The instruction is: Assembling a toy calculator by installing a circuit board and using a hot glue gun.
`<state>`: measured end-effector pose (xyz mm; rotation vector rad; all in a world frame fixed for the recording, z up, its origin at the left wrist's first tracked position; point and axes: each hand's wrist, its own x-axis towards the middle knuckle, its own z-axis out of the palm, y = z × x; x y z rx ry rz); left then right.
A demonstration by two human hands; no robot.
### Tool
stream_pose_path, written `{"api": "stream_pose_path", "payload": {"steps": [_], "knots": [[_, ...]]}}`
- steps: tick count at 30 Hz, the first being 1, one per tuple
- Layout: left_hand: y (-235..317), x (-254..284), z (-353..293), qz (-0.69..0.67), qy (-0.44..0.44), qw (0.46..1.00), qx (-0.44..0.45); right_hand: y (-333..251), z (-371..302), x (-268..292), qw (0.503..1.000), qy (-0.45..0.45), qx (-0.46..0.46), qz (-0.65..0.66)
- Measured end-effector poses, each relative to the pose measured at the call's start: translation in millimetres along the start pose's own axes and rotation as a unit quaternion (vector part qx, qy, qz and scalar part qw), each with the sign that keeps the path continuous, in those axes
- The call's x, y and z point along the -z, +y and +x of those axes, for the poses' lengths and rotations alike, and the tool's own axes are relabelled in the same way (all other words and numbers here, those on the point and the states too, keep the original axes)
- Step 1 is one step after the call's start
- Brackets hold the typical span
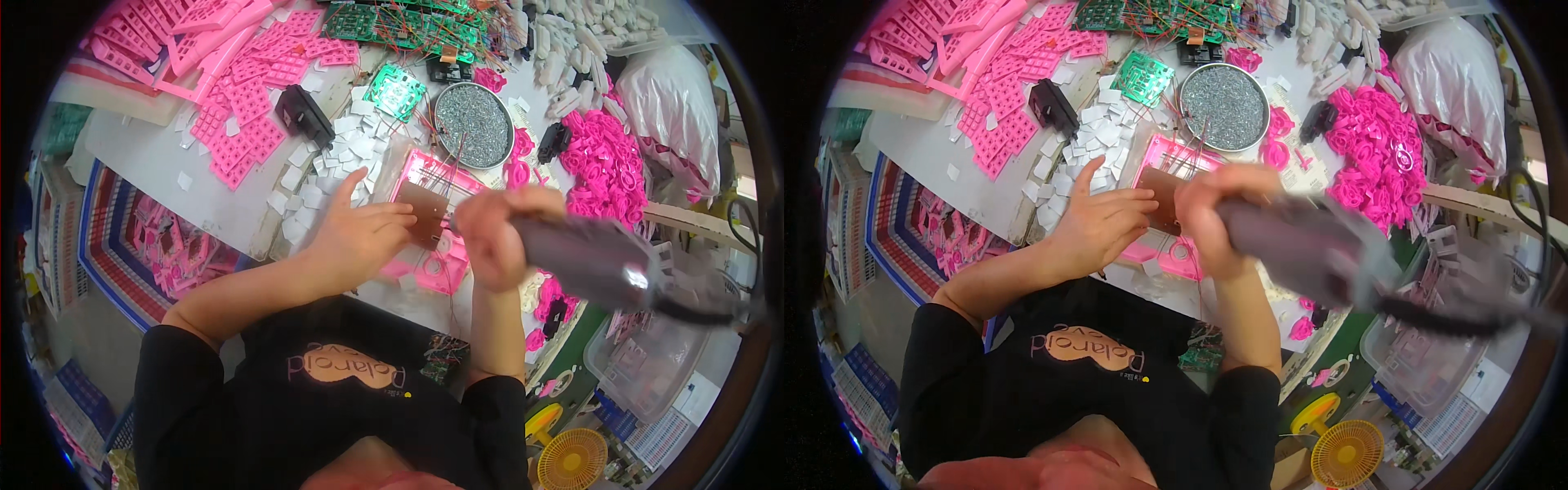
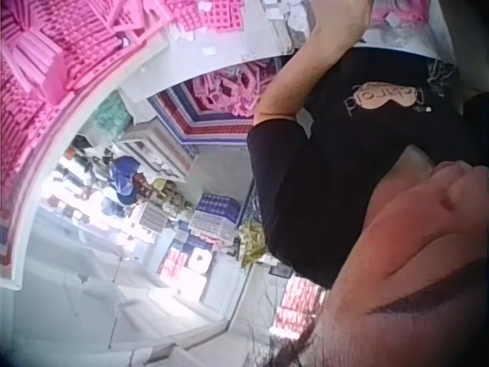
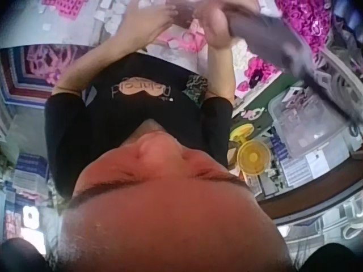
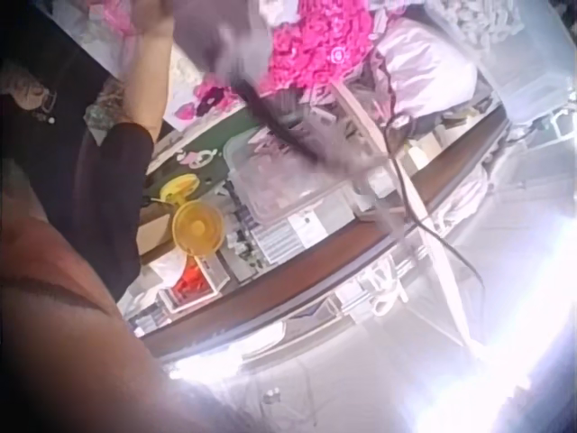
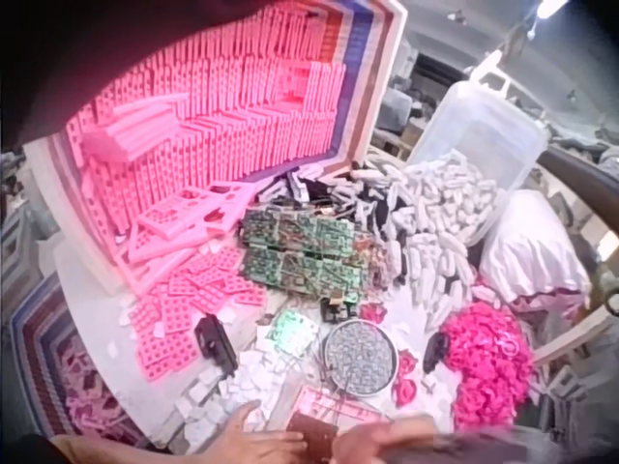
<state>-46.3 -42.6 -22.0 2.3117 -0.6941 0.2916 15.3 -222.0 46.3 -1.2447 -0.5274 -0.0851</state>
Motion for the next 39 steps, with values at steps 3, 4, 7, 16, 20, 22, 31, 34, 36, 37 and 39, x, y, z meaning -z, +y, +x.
{"api": "stream_pose_path", "payload": {"steps": [3,4,7,16,20,22,31,34,36,37,39], "knots": [[-1,-2,3,-0.045,0.047,0.998,0.004,-17,-3,-6,0.991,-0.076,0.004,0.107],[1,-2,3,-0.056,0.058,0.997,0.007,-19,-7,-10,0.992,-0.073,-0.001,0.101],[4,-3,6,-0.072,0.073,0.995,0.006,-18,-13,-13,0.994,-0.059,-0.028,0.093],[2,1,3,-0.089,0.044,0.995,-0.025,-13,-25,-15,0.994,-0.042,-0.036,0.091],[-1,12,5,0.035,0.093,0.995,-0.030,2,-30,-9,0.994,-0.058,-0.021,0.088],[-5,19,7,-0.015,0.108,0.994,0.026,6,-32,-2,0.989,-0.080,-0.032,0.118],[-7,21,-2,-0.052,0.051,0.996,0.055,15,-32,-17,0.993,-0.112,-0.015,-0.019],[-1,17,-1,-0.029,0.056,0.997,0.048,18,-35,-15,0.995,-0.095,-0.031,-0.010],[0,11,-3,-0.020,0.055,0.998,0.039,13,-30,-14,0.995,-0.092,-0.043,-0.009],[1,8,-4,-0.023,0.059,0.997,0.036,8,-27,-13,0.995,-0.093,-0.042,0.017],[2,5,-6,-0.032,0.068,0.996,0.037,-6,-19,-12,0.990,-0.097,-0.034,0.095]]}}
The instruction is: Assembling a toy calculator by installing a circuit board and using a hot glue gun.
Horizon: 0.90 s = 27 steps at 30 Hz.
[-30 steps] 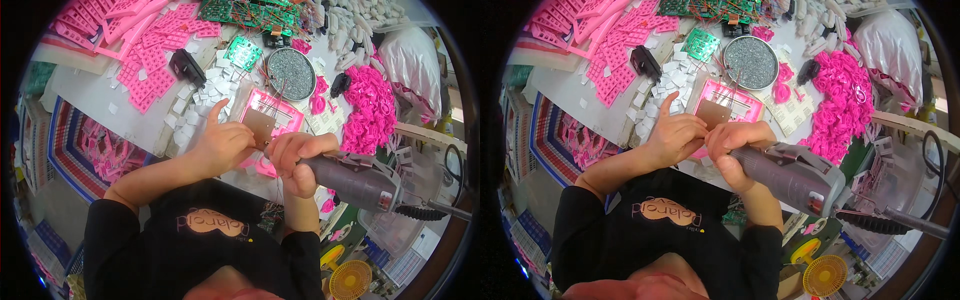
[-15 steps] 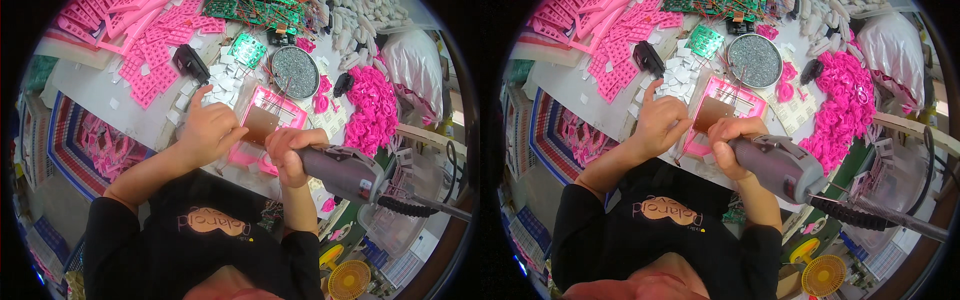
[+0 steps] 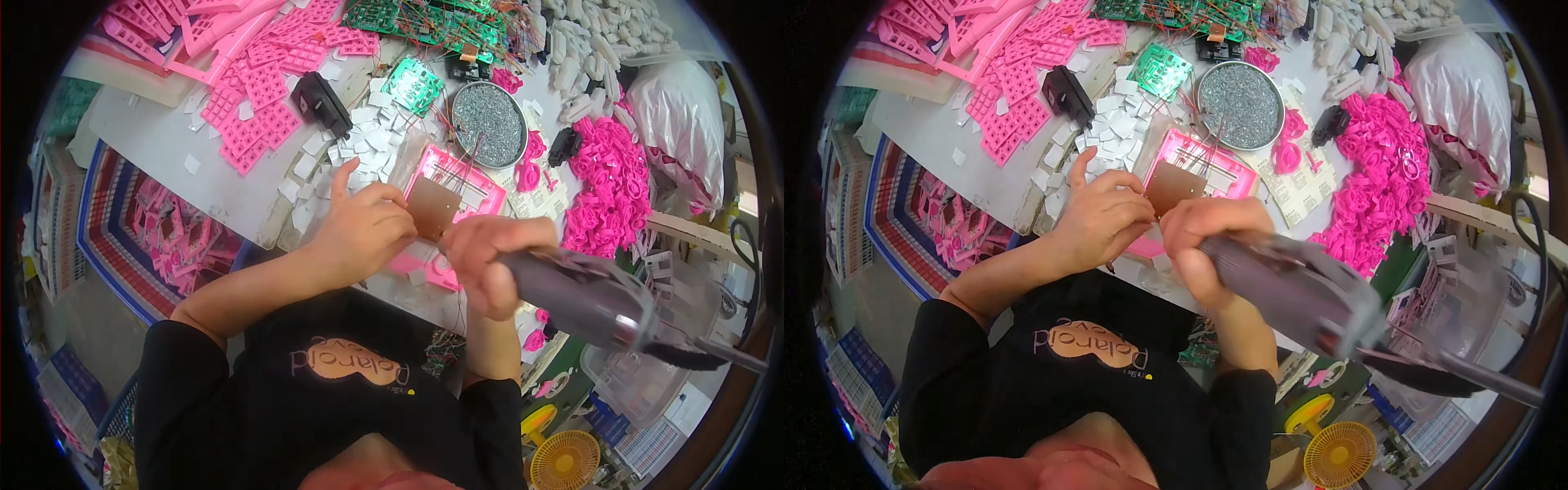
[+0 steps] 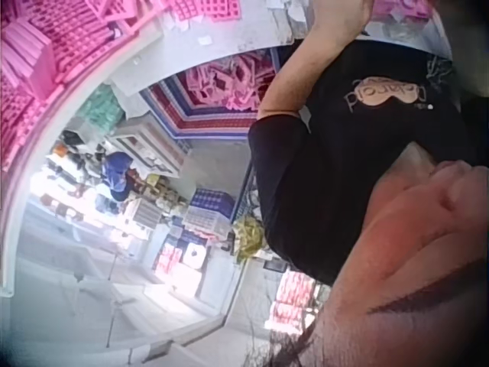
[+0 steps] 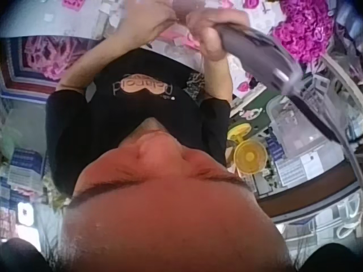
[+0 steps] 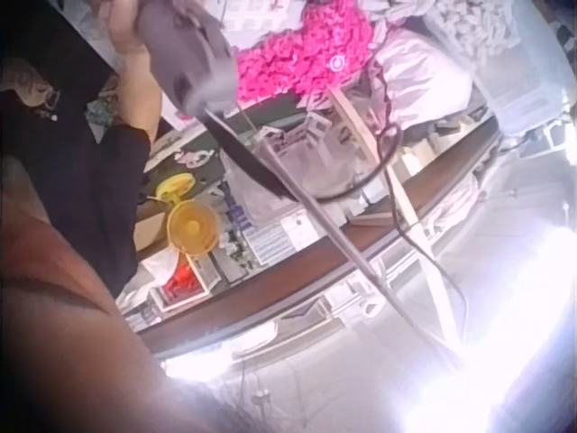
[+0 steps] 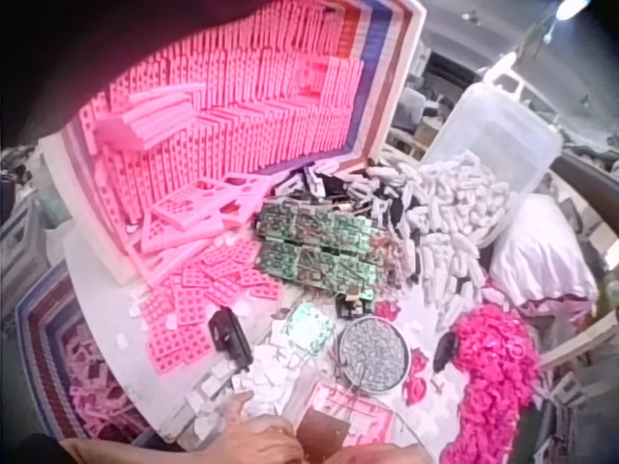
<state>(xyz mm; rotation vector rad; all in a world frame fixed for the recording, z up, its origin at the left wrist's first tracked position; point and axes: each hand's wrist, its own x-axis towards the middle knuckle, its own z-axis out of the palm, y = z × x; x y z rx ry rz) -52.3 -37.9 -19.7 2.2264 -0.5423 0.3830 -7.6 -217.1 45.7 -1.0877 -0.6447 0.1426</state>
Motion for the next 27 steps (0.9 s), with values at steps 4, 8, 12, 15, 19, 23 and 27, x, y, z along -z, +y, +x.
{"api": "stream_pose_path", "payload": {"steps": [4,8,12,15,19,23,27], "knots": [[0,-2,5,-0.035,0.011,0.999,-0.001,-4,0,0,0.999,-0.008,0.007,0.040],[-2,-2,5,-0.042,0.023,0.999,-0.009,1,3,1,0.999,-0.032,0.019,0.038],[1,3,8,-0.010,0.050,0.998,0.035,12,16,-8,0.999,0.033,0.032,-0.010],[6,11,10,0.001,0.051,0.996,0.069,28,30,1,0.997,0.052,0.042,-0.038],[3,18,-12,0.020,-0.035,0.999,0.030,45,32,9,0.992,0.040,0.036,-0.115],[13,14,-21,0.000,-0.072,0.997,-0.035,50,31,9,0.980,-0.003,0.040,-0.197],[20,4,-18,0.012,-0.128,0.990,-0.053,56,33,15,0.972,-0.036,0.046,-0.226]]}}
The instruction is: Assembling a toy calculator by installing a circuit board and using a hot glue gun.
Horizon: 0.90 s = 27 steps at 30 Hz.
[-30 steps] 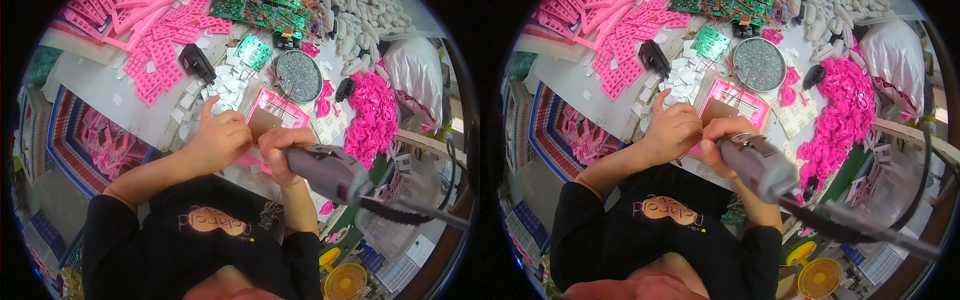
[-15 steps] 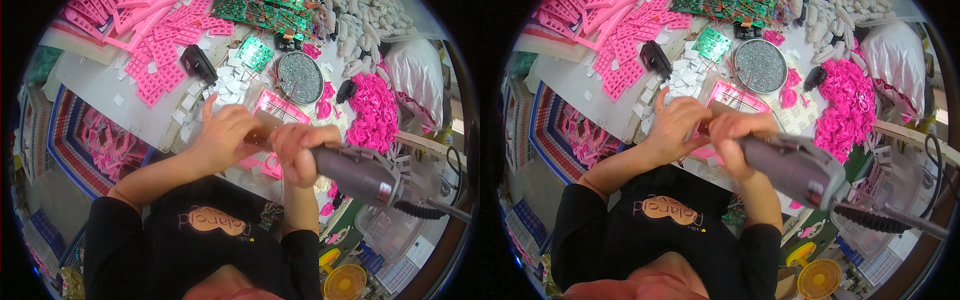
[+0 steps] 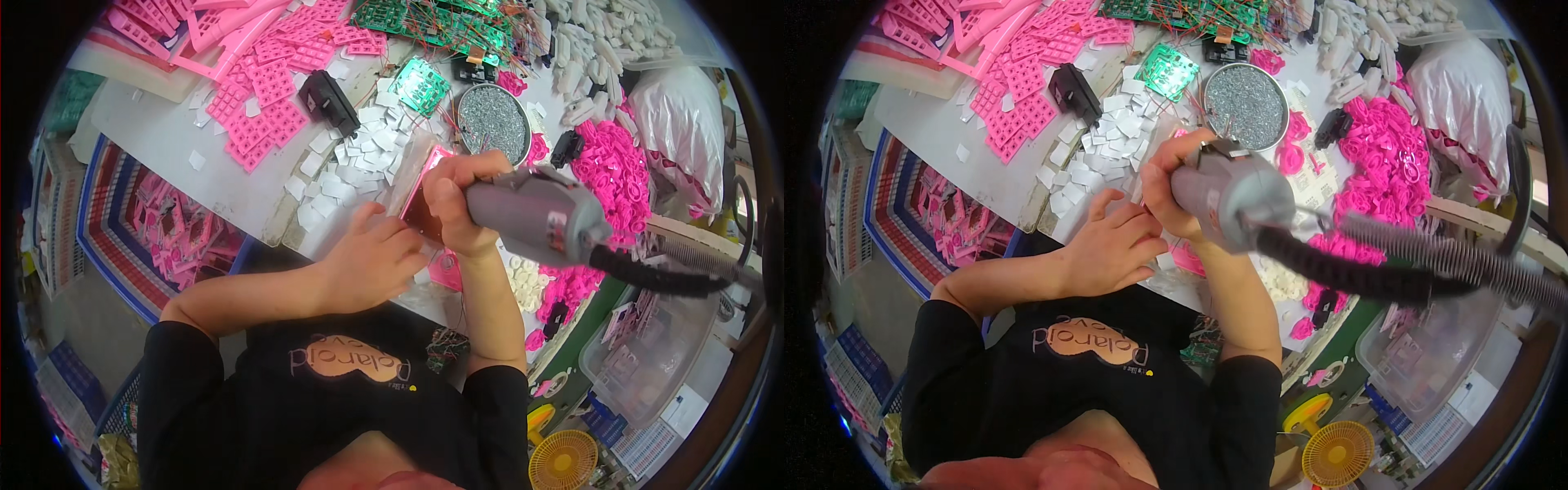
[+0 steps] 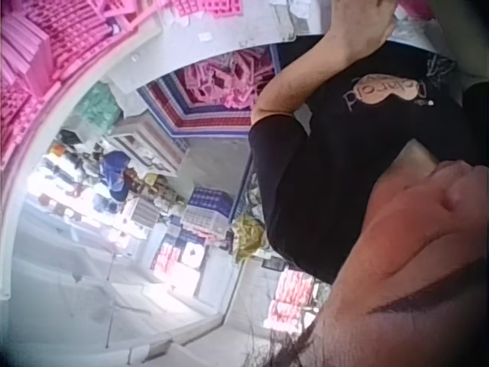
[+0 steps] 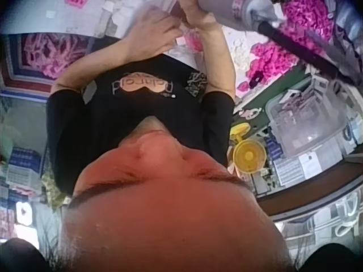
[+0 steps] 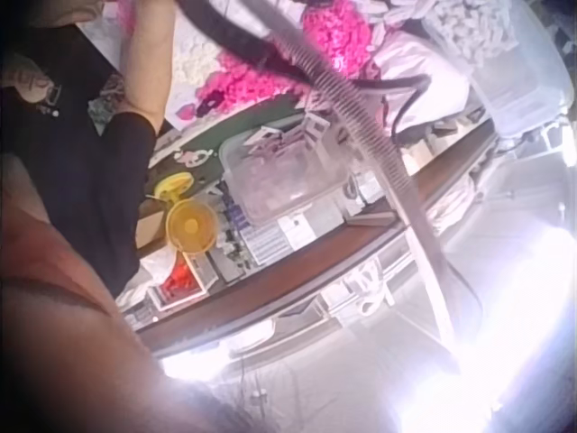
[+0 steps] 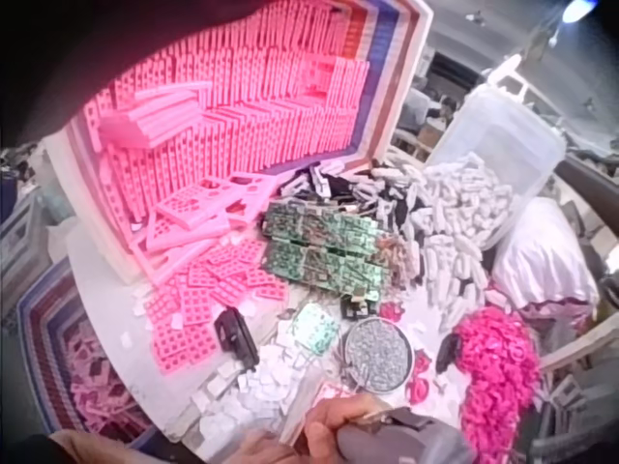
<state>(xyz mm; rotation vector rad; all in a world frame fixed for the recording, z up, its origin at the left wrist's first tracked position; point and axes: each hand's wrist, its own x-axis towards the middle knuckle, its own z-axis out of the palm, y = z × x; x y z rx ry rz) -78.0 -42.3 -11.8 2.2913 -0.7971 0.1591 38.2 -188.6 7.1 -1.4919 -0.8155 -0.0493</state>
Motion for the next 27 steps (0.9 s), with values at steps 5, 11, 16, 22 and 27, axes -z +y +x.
{"api": "stream_pose_path", "payload": {"steps": [5,11,16,22,27], "knots": [[-4,-15,10,0.058,-0.029,0.997,-0.048,-15,6,14,0.992,0.085,-0.038,0.090],[-8,-8,33,-0.052,0.050,0.996,0.045,-57,-22,43,0.967,0.173,-0.104,-0.153],[-14,2,48,-0.026,0.031,0.995,0.090,-62,-68,34,0.945,0.015,-0.219,-0.244],[-19,5,45,-0.065,0.025,0.996,0.051,-43,-72,36,0.948,0.017,-0.218,-0.230],[-27,1,38,-0.054,0.023,0.997,0.046,-36,-80,30,0.933,0.046,-0.341,-0.099]]}}
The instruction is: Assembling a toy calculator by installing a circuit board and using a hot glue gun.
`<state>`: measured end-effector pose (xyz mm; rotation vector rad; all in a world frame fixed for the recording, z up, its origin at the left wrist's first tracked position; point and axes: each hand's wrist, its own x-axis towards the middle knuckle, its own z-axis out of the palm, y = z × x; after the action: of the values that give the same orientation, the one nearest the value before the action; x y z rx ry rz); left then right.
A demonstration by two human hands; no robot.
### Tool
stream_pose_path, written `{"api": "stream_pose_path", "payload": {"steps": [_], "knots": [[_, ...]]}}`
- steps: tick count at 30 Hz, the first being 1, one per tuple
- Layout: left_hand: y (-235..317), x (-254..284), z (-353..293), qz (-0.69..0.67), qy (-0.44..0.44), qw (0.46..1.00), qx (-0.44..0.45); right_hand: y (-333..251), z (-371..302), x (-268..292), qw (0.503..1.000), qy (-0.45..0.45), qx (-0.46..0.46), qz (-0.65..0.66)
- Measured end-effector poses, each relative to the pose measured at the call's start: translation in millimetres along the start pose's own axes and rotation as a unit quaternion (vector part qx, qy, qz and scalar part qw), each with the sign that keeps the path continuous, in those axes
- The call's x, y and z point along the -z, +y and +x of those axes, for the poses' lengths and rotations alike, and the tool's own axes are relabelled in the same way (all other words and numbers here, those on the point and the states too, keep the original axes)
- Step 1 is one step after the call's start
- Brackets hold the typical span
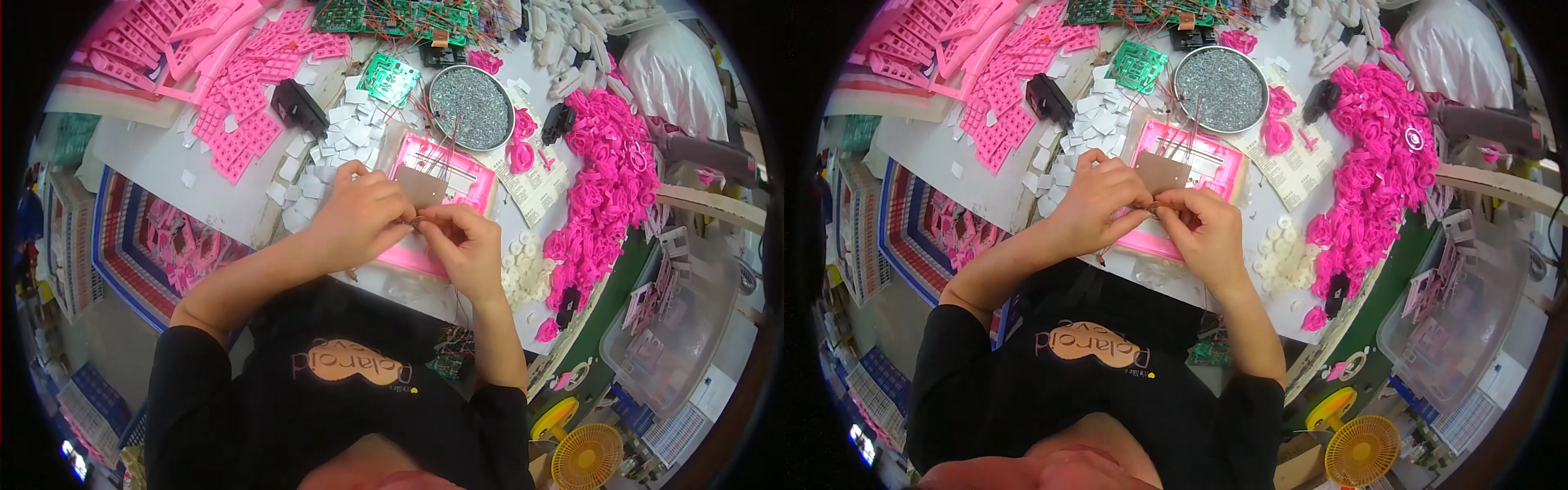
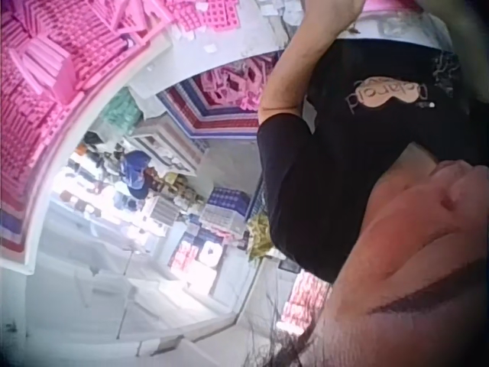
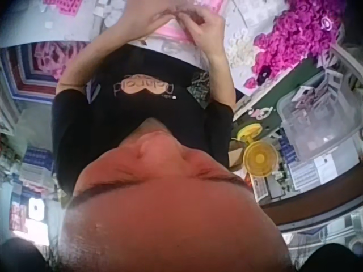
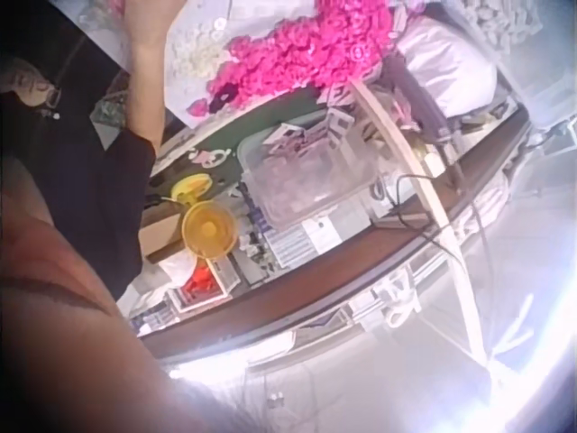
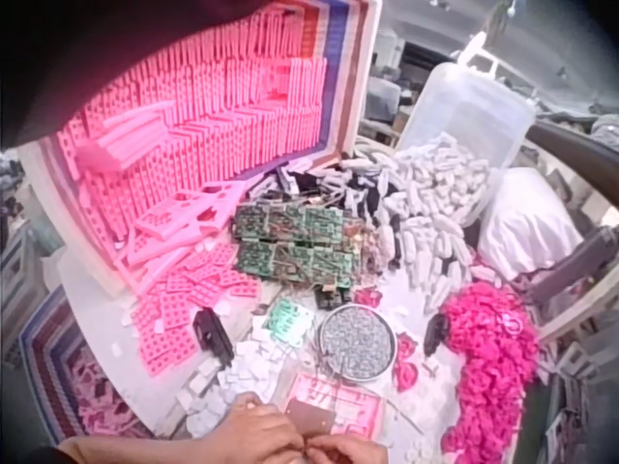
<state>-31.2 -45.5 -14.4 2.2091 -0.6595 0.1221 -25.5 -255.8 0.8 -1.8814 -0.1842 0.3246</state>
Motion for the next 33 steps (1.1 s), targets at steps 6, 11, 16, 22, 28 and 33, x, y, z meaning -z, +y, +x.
{"api": "stream_pose_path", "payload": {"steps": [6,11,16,22,28,33], "knots": [[0,8,2,-0.027,-0.043,0.999,0.003,-9,8,6,0.996,-0.078,0.038,-0.016],[2,10,3,-0.069,-0.071,0.994,0.046,-5,12,11,0.989,-0.091,0.108,-0.048],[3,13,-1,-0.005,-0.032,0.999,0.032,-1,9,7,0.997,-0.059,0.056,-0.011],[8,7,-1,-0.006,-0.006,0.999,0.031,-4,8,5,0.997,-0.066,0.034,0.003],[10,3,-2,-0.015,-0.004,0.999,0.033,-3,5,2,0.998,-0.056,0.021,0.017],[10,-4,-3,-0.005,0.013,0.999,0.037,0,5,1,0.997,-0.064,0.034,0.002]]}}
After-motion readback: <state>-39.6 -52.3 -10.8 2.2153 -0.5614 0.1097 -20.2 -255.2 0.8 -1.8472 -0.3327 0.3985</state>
